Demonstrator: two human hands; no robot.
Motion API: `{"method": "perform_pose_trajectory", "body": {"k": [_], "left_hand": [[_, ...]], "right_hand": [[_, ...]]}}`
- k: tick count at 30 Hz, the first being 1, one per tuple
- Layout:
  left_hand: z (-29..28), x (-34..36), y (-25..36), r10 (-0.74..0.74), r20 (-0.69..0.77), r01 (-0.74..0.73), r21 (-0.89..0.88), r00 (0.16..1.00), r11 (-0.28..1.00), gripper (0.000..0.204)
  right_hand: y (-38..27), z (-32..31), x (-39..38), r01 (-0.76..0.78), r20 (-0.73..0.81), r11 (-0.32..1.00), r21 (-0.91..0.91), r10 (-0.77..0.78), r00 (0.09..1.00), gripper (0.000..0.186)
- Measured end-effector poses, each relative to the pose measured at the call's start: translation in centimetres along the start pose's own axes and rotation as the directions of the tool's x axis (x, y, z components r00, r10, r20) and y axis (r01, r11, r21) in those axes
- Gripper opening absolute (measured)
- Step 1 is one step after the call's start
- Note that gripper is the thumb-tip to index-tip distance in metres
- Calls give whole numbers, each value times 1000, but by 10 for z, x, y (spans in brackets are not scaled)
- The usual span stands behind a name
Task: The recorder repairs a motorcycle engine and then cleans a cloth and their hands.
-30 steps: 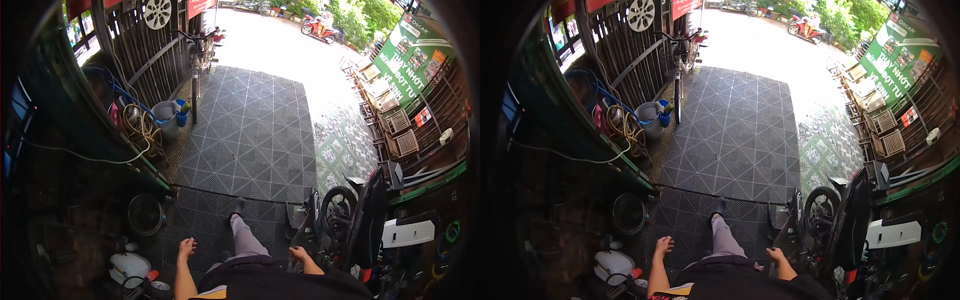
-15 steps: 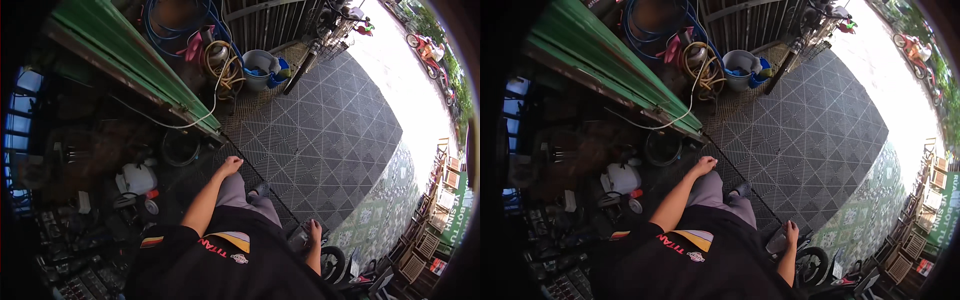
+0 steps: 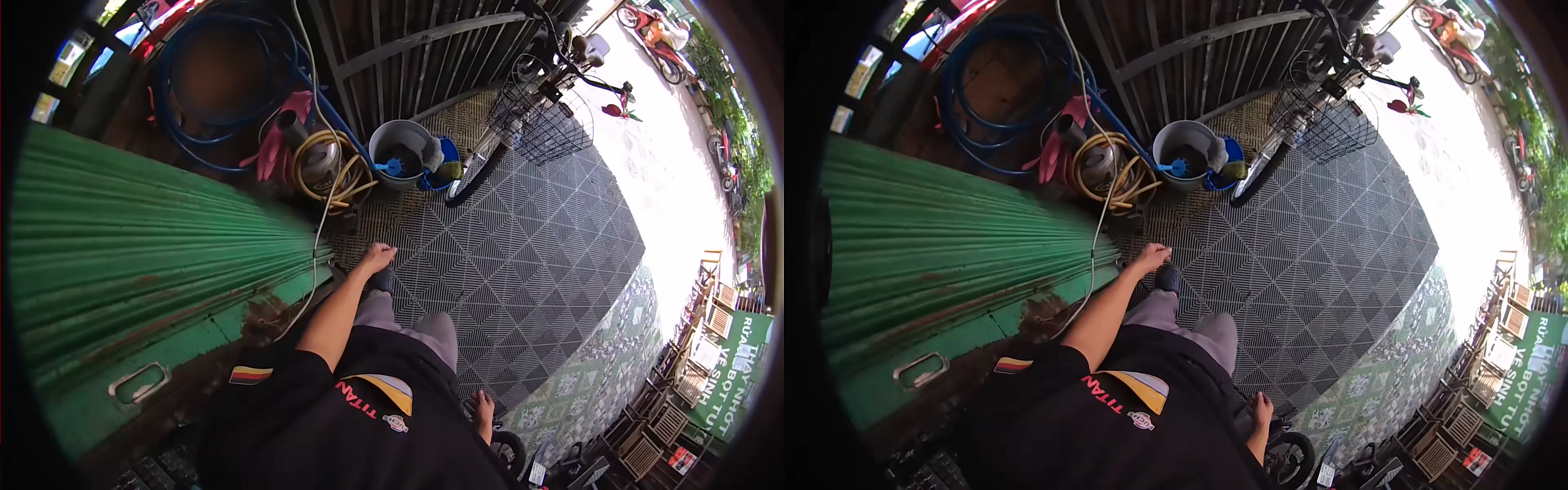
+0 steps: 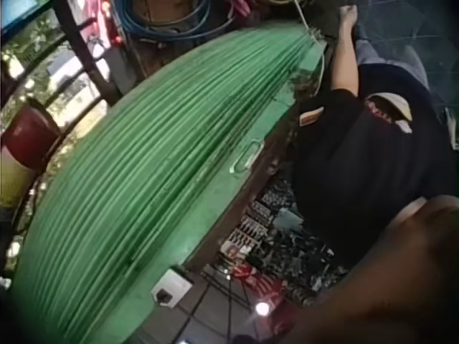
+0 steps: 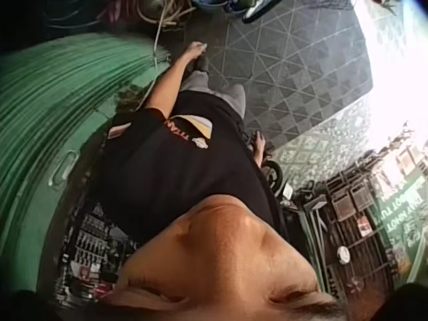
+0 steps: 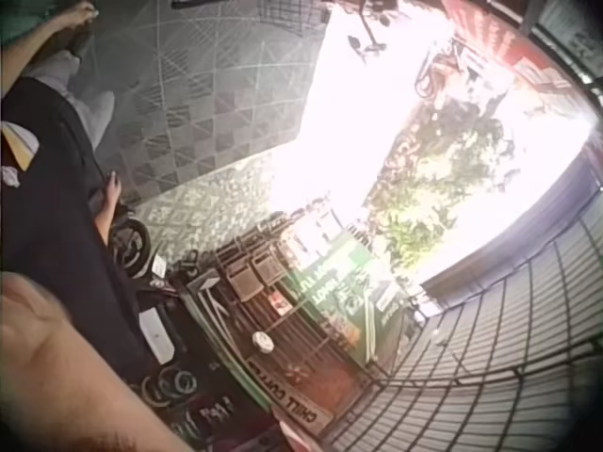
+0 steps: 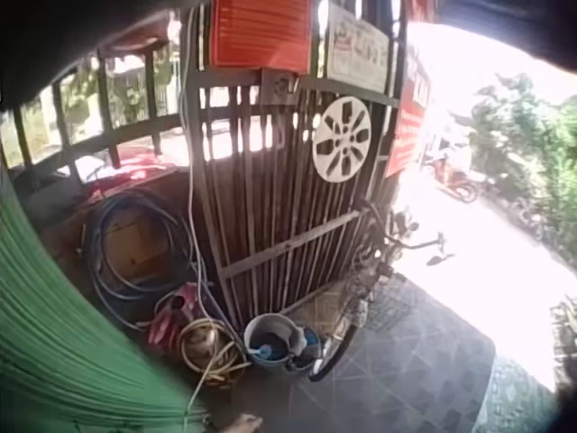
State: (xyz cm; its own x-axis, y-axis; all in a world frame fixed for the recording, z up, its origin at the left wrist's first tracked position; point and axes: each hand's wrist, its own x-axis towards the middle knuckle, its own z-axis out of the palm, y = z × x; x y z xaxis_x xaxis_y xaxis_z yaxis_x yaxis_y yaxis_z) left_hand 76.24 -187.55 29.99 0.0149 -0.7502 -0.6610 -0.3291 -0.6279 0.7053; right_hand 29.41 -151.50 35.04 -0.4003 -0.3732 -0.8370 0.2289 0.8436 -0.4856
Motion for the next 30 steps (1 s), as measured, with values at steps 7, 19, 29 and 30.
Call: {"method": "perform_pose_trajectory", "body": {"k": [7, 19, 29, 30], "left_hand": [[-47, 127, 70, -5, -124, -4, -76, 992, 997, 32], [-67, 493, 28, -12, -267, 60, 171, 964, 983, 18], [-29, 691, -61, -279, -87, 279, 551, 956, 787, 49], [-28, 684, -56, -280, -82, 277, 558, 957, 783, 49]], "right_hand": [[-113, 73, 34, -176, -18, 984, -18, 175, 984, 34], [-456, 357, 204, 144, 218, 909, -392, -60, 974, 31], [-390, 467, 260, -244, 194, 847, -472, 370, 908, 24], [-388, 471, 265, -257, 201, 845, -468, 385, 901, 24]]}}
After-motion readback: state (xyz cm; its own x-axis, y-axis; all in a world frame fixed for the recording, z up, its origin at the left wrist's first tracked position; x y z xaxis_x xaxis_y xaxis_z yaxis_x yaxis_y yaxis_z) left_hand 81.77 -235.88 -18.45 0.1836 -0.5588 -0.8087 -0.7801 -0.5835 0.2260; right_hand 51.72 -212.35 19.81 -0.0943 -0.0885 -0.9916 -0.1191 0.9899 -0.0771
